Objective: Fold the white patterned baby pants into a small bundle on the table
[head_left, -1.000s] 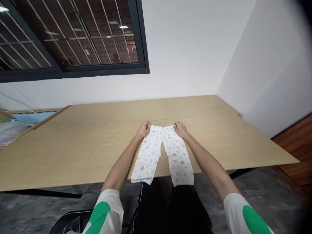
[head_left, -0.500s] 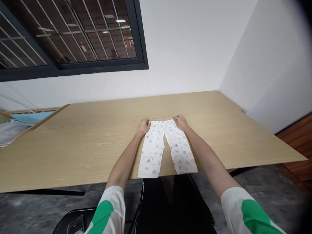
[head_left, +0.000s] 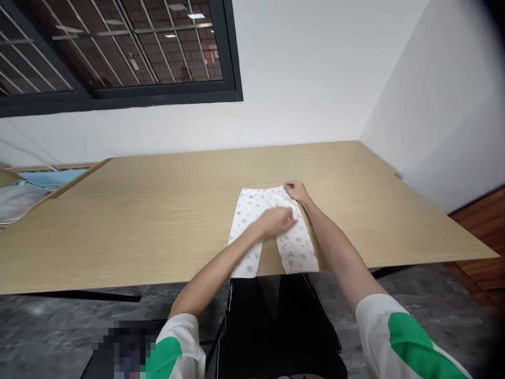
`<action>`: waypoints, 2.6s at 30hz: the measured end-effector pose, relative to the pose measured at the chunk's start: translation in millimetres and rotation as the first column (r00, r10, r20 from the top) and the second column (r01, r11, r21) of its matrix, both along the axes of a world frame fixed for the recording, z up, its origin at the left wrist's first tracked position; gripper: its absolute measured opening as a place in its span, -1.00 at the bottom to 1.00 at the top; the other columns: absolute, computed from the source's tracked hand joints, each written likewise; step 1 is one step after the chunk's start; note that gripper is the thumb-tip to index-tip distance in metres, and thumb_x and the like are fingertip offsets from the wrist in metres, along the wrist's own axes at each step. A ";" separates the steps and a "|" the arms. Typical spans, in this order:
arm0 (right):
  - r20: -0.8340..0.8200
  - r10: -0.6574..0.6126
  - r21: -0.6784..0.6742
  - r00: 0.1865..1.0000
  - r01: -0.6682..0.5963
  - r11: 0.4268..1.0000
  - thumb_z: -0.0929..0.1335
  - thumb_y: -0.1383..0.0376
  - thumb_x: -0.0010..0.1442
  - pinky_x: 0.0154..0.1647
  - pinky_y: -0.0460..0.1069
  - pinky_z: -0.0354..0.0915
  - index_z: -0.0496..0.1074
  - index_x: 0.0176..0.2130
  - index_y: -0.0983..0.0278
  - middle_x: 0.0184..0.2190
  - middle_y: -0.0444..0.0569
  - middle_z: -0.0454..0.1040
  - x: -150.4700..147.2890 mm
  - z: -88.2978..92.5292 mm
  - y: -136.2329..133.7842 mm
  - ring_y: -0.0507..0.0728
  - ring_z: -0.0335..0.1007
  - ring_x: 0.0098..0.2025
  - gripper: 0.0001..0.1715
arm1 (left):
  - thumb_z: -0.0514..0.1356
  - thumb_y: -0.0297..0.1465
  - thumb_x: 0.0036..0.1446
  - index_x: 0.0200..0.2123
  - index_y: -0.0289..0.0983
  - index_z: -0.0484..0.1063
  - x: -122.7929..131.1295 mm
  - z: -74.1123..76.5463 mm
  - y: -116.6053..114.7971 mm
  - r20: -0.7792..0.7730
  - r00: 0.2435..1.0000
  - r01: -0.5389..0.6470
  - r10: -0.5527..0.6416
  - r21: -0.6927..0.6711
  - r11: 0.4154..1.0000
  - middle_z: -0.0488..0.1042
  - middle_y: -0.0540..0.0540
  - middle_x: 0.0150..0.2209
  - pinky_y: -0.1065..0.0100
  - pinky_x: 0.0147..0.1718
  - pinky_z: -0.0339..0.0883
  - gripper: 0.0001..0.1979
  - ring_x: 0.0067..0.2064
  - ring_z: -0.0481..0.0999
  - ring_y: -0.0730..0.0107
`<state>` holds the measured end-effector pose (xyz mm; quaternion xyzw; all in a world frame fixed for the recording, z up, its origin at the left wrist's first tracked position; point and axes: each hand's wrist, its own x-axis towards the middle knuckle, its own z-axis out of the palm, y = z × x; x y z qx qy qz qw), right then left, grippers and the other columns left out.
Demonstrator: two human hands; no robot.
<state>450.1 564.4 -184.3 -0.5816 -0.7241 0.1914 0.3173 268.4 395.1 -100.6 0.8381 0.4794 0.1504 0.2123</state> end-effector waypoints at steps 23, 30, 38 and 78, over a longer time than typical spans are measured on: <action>-0.263 -0.019 -0.042 0.965 0.008 0.999 0.48 0.26 0.13 0.04 0.04 0.40 0.65 -0.12 0.28 -0.18 0.02 0.67 3.9 -15.9 12.6 0.16 0.56 -0.13 -0.71 | 0.13 -0.21 0.32 -0.18 -0.23 0.46 48.4 -49.4 -114.3 -0.282 0.932 0.245 -0.227 0.031 0.969 0.61 -0.15 -0.23 0.21 -0.31 0.34 -0.77 -0.19 0.63 0.07; -0.410 -0.080 -0.074 0.909 0.054 0.996 0.46 0.36 0.06 -0.02 0.03 0.43 0.60 -0.20 0.30 -0.38 -0.07 0.59 -2.9 -5.8 4.2 0.11 0.53 -0.25 -0.76 | 0.11 -0.31 0.27 -0.30 -0.23 0.45 43.2 -46.1 -120.0 -0.177 0.979 0.107 -0.101 0.021 0.994 0.59 -0.15 -0.31 0.26 -0.32 0.26 -0.83 -0.28 0.57 0.17; -0.564 -0.161 -0.168 0.810 0.078 0.983 0.51 0.33 0.04 -0.42 -0.08 0.42 0.44 -0.14 0.29 -0.38 -0.12 0.51 -36.4 38.0 -1.5 0.04 0.48 -0.44 -0.64 | 0.06 -0.25 0.30 -0.51 -0.19 0.18 6.0 -34.3 -139.1 0.289 0.929 -0.210 0.232 -0.104 0.972 0.38 0.03 -0.54 0.34 -0.45 0.01 -0.68 -0.48 0.31 0.42; 0.220 0.763 0.084 0.607 -0.791 0.605 0.27 -0.03 0.43 0.44 0.24 0.08 0.16 0.45 0.19 0.43 0.12 0.20 -140.5 39.9 -203.7 0.31 0.06 0.47 -0.25 | 0.17 -0.37 0.34 0.09 -0.17 0.43 -56.5 -88.6 -233.5 0.224 0.845 -0.534 0.485 0.394 0.748 0.48 -0.21 0.17 0.07 0.13 0.17 -0.73 0.18 0.43 0.11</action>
